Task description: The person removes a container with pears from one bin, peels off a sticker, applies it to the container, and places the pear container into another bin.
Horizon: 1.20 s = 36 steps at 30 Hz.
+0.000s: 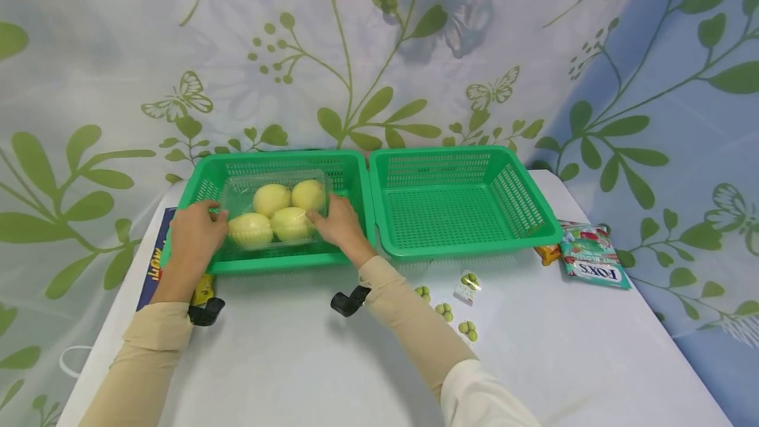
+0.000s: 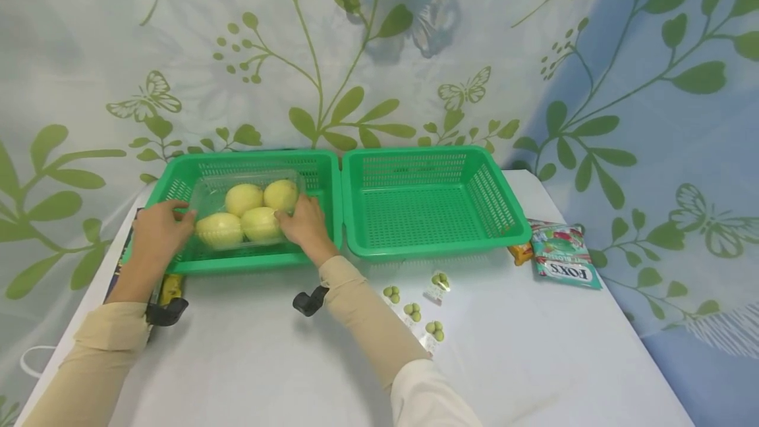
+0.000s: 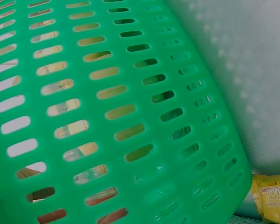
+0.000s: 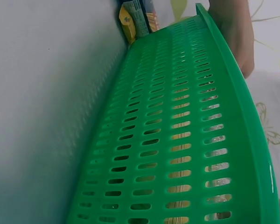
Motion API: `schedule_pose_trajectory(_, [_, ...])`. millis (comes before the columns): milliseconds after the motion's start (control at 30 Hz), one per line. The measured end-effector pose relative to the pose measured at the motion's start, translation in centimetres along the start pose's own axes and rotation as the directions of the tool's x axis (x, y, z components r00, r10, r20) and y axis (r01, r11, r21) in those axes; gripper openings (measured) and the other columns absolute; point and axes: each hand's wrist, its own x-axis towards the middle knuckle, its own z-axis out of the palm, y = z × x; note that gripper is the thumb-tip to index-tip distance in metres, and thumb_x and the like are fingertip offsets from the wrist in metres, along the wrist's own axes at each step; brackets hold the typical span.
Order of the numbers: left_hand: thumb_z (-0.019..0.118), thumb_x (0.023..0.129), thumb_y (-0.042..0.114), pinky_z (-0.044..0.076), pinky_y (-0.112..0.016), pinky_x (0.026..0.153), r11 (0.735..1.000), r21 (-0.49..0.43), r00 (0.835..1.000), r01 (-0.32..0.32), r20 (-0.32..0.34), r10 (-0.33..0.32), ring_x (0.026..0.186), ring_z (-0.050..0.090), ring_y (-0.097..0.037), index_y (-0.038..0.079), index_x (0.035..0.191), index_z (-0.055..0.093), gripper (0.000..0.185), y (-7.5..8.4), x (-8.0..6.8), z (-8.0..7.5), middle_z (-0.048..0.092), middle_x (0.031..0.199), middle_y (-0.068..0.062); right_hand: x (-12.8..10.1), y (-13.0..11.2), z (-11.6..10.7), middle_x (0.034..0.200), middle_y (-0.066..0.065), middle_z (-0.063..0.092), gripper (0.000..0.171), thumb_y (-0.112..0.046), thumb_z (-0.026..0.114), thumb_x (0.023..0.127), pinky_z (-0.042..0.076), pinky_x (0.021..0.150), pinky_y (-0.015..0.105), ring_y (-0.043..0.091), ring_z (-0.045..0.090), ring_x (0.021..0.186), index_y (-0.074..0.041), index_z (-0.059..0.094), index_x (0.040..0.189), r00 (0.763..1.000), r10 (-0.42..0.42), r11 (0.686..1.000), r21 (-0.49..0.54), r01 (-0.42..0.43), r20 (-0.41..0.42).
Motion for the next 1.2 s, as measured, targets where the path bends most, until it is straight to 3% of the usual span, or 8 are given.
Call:
schedule_pose_trajectory(167, [0.053,0.102,0.017,0.036,-0.075,0.101,1.000,0.000,1.000,0.004,0.009,-0.004,0.089,0.068,-0.049,-0.012,0.130,0.059,0.041,0.1,0.1,-0.3,0.069,0.109,-0.033,0.2,-0.1,-0.1,0.158,0.020,0.039,0.067,-0.034,0.059,0.102,0.036,0.120,0.052,0.037,0.036,0.148,-0.001,0.035,0.154,1.000,0.000,1.000,0.003,0.000,-0.003])
schedule_pose_trajectory(400, [0.051,0.102,0.018,0.052,-0.053,0.062,0.999,0.008,0.999,-0.033,0.015,0.032,0.076,0.069,-0.044,-0.013,0.129,0.059,0.042,0.1,0.4,-0.6,0.068,0.110,-0.035,0.3,-0.2,-0.3,0.159,0.021,0.037,0.068,-0.034,0.058,0.102,0.036,0.120,0.053,0.038,0.035,0.149,-0.001,0.032,0.155,1.000,-0.002,1.000,0.009,0.002,-0.001])
schedule_pose_trajectory(500, [0.050,0.103,0.019,0.052,-0.060,0.074,1.000,0.003,0.999,-0.029,0.044,0.029,0.083,0.068,-0.047,-0.011,0.133,0.056,0.043,0.1,0.5,-0.6,0.067,0.113,-0.036,0.3,-0.1,-0.4,0.162,0.020,0.032,0.073,-0.034,0.057,0.102,0.033,0.122,0.052,0.038,0.031,0.151,0.000,0.025,0.158,1.000,0.006,0.999,0.032,-0.006,0.011])
schedule_pose_trajectory(633, [0.046,0.104,0.023,0.052,-0.060,0.075,1.000,-0.004,0.993,-0.018,0.116,0.018,0.087,0.068,-0.049,-0.009,0.142,0.048,0.050,-0.3,0.8,-0.6,0.064,0.118,-0.038,0.4,0.1,-0.3,0.164,0.019,0.028,0.076,-0.035,0.056,0.103,0.034,0.122,0.051,0.038,0.029,0.152,0.000,0.019,0.159,0.999,0.026,0.998,0.052,-0.027,0.022])
schedule_pose_trajectory(733, [0.042,0.106,0.027,0.053,-0.052,0.065,1.000,-0.003,0.985,-0.014,0.173,0.014,0.091,0.068,-0.049,-0.010,0.146,0.043,0.054,-0.7,1.0,-0.6,0.061,0.122,-0.040,0.4,0.2,-0.1,0.163,0.019,0.031,0.075,-0.035,0.056,0.103,0.036,0.120,0.051,0.038,0.032,0.150,0.000,0.022,0.159,0.999,0.031,0.998,0.050,-0.032,0.024])
schedule_pose_trajectory(800, [0.039,0.107,0.030,0.053,-0.057,0.073,1.000,-0.004,0.979,-0.005,0.205,0.005,0.102,0.064,-0.053,-0.010,0.147,0.040,0.056,-0.8,1.0,-0.6,0.059,0.125,-0.040,0.4,0.2,0.0,0.161,0.019,0.035,0.072,-0.035,0.056,0.103,0.038,0.119,0.051,0.038,0.035,0.149,-0.001,0.025,0.158,0.999,0.030,0.998,0.048,-0.031,0.022])
schedule_pose_trajectory(967, [0.037,0.108,0.031,0.050,-0.063,0.084,1.000,-0.008,0.970,0.022,0.241,-0.019,0.114,0.058,-0.055,-0.009,0.149,0.038,0.058,-0.8,0.9,-0.7,0.056,0.129,-0.040,0.4,0.4,0.2,0.157,0.018,0.042,0.065,-0.034,0.057,0.103,0.042,0.116,0.051,0.037,0.041,0.145,-0.004,0.033,0.155,0.999,0.036,0.998,0.048,-0.036,0.015])
schedule_pose_trajectory(1200, [0.035,0.108,0.031,0.051,-0.062,0.084,0.999,-0.007,0.964,0.040,0.263,-0.036,0.116,0.057,-0.055,-0.009,0.149,0.037,0.058,-0.6,0.9,-0.8,0.055,0.130,-0.040,0.3,0.3,0.1,0.157,0.018,0.042,0.064,-0.033,0.056,0.103,0.040,0.117,0.051,0.036,0.040,0.146,-0.003,0.033,0.155,0.999,0.037,0.998,0.058,-0.038,0.019])
